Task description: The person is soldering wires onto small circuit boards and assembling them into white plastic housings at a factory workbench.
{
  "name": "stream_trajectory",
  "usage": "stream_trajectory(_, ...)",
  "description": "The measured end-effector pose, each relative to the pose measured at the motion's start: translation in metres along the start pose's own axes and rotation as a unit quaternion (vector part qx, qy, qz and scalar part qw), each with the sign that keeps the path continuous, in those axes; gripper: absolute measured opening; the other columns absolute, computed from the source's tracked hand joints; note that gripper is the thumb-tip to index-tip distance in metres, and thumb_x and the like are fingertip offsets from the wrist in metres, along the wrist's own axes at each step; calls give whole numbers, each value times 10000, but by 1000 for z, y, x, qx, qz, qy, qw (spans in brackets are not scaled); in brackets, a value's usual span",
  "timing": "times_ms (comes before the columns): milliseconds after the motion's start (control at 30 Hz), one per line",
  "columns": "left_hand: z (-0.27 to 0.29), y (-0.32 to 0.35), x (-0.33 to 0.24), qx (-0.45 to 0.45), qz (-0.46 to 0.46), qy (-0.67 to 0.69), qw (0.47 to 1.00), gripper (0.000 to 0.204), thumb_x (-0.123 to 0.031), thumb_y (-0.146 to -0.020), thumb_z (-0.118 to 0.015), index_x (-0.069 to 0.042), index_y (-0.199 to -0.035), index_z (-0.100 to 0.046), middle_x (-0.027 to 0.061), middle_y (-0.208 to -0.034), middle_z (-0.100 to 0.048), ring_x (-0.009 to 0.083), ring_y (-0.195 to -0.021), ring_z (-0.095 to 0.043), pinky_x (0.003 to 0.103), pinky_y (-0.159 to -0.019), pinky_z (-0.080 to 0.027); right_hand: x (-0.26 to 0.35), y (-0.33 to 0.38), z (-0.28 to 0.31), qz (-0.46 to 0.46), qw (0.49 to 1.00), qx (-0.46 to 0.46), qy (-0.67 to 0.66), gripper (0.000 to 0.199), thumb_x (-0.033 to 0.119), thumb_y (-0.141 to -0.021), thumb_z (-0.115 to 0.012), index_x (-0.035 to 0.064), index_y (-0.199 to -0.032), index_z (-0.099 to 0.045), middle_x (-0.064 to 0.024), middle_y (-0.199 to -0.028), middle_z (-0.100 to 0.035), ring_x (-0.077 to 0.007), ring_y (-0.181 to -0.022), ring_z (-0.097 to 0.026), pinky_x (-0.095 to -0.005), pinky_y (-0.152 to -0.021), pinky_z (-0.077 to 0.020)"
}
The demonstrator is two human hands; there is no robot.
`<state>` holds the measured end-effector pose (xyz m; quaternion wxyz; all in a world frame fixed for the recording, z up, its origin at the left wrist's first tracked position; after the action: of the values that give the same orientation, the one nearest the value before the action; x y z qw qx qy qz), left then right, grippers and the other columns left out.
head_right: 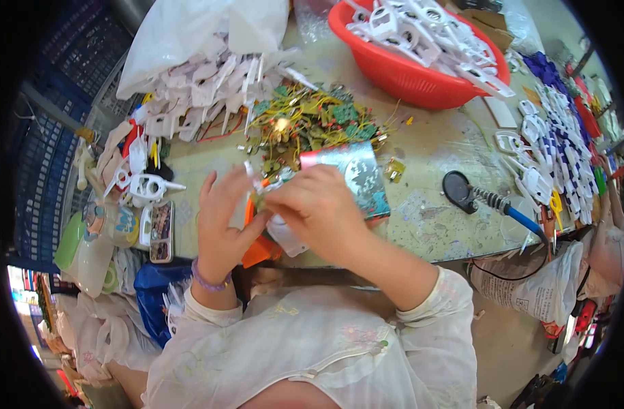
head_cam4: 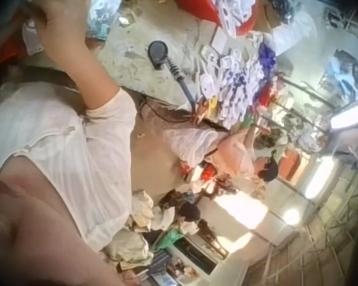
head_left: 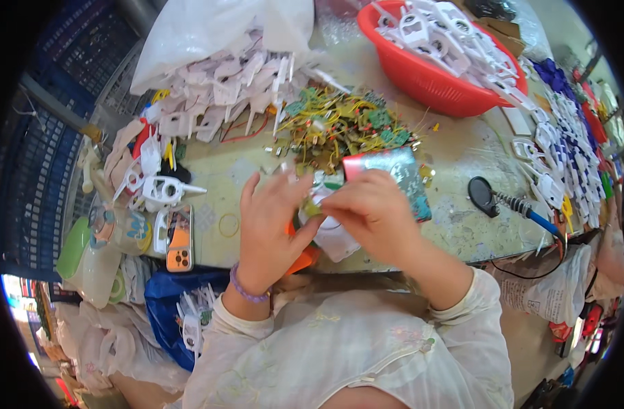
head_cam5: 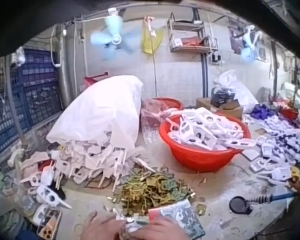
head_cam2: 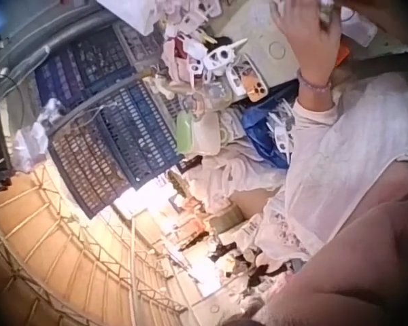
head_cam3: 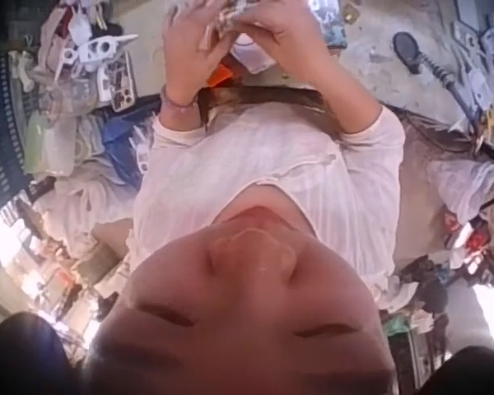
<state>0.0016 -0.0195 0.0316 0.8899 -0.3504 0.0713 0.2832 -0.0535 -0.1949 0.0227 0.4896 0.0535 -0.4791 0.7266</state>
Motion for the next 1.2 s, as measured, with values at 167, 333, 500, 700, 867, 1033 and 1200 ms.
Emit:
stream_trajectory(167, -9, -2, 1, -34, 40, 87, 995, 253, -69, -747, -698, -98, -998, -688, 48, -849, -700, 203, -799, -671, 456, -1004, -367, 5, -9, -2, -22, 1000, -20, -11, 171, 81, -698, -752, 97, -849, -671, -23, -776, -638, -240, -791, -586, -357, -747, -435)
stream_trajectory(333, -10, 7, 10, -24, 127, 202, 971, 121, -86, -796, -689, -72, -914, -709, 46, -832, -704, 183, -801, -666, 430, -981, -381, -48, -55, 52, -46, 973, -187, 125, 106, 100, -814, -653, 36, -899, -662, -120, -876, -670, -259, -834, -639, -372, -766, -484)
stream_trajectory(500, -16, 5, 3, -52, 146, 271, 950, 113, -64, -776, -714, -46, -887, -718, 56, -792, -687, 181, -747, -627, 337, -808, -452, -161, -98, 142, -155, 833, -214, 486, 141, 150, -852, -574, 70, -948, -639, -143, -885, -676, -346, -857, -627, -438, -786, -491)
stream_trajectory(700, -14, 12, 5, -72, 177, 284, 940, 121, -36, -759, -724, -20, -879, -717, 71, -789, -676, 169, -724, -600, 272, -652, -462, -175, -130, 153, -255, 794, -193, 516, 135, 106, -828, -535, 59, -951, -561, -166, -859, -676, -349, -864, -656, -460, -707, -530)
stream_trajectory(867, -15, 14, 2, -59, 191, 302, 932, 123, -40, -773, -715, -26, -895, -717, 71, -809, -678, 164, -747, -610, 271, -662, -469, -170, -133, 182, -194, 817, -243, 486, 331, 156, -778, -635, 63, -1084, -548, -168, -992, -642, -349, -915, -628, -457, -784, -503)
stream_trajectory(1033, -17, 18, 2, -53, 220, 317, 921, 122, -43, -778, -707, -25, -898, -713, 80, -833, -677, 171, -770, -619, 270, -673, -470, -92, -99, 161, -84, 855, -271, 435, 214, 76, -794, -548, 46, -963, -677, -136, -973, -646, -310, -867, -631, -383, -756, -501)
stream_trajectory(1200, -26, 14, -7, -46, 205, 305, 929, 72, -61, -770, -678, -30, -836, -675, 85, -810, -662, 226, -768, -609, 314, -712, -459, -30, 3, 91, -119, 958, -219, 143, 275, -39, -760, -505, 30, -934, -707, -134, -978, -621, -215, -776, -604, -304, -665, -470)
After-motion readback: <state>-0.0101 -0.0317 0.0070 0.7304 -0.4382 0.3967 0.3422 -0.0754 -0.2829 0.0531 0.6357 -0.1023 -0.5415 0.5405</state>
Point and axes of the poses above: each hand's wrist, its own y-axis away from the middle knuckle, its own z-axis out of the back of the hand, x = y × z, the point moved 1 cm from there along -y, towards the middle knuckle
